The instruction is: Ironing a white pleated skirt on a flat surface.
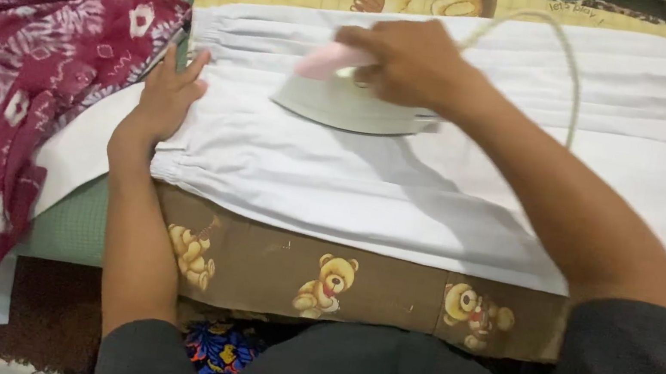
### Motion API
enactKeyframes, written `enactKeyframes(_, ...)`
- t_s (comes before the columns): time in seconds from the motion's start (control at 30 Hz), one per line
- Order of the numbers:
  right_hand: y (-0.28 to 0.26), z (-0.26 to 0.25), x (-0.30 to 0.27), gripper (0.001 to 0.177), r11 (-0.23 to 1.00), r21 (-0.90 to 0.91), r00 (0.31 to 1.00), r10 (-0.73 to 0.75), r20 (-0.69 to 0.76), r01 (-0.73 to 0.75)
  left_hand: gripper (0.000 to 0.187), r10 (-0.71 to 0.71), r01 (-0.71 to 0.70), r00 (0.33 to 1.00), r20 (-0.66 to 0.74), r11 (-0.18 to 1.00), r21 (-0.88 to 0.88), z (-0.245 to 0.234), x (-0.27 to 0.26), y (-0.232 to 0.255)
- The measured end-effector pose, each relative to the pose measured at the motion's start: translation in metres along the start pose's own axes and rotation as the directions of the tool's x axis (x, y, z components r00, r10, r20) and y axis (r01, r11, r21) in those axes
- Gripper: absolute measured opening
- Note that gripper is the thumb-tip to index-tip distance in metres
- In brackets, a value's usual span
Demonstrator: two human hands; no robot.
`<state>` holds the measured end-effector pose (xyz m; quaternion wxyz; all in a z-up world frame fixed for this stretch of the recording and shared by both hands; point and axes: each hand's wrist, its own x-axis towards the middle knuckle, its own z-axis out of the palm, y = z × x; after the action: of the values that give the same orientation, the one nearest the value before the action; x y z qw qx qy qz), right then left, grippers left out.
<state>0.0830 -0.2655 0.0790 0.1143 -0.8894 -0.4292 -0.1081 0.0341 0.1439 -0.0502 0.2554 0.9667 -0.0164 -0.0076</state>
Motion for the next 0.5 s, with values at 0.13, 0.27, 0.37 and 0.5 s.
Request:
enactKeyframes(0.13,0.037,-0.029,-0.059,0.054,0.996,-0.068,0.998,0.067,0.021,-0.065,0.058,0.026,-0.026,1.0,-0.008,1.0,0.006,0.006,0.002,-0.01)
enactKeyframes(0.27,0.076,-0.051,-0.119,0.054,0.973,-0.151,0.979,0.189,0.073,-0.176,0.057,0.095,-0.095,0.995,-0.025,0.995,0.025,0.006,0.001,-0.015)
enactKeyframes(0.37,0.108,-0.064,-0.168,0.053,0.948,-0.22,0.966,0.25,0.059,-0.232,0.056,0.082,-0.081,0.996,-0.034,0.996,0.035,-0.001,-0.001,0.0)
enactKeyframes(0.5,0.144,-0.084,-0.227,0.057,0.925,-0.249,0.957,0.291,-0.017,-0.286,0.054,0.013,-0.002,0.997,-0.071,0.988,0.157,-0.019,-0.017,0.036)
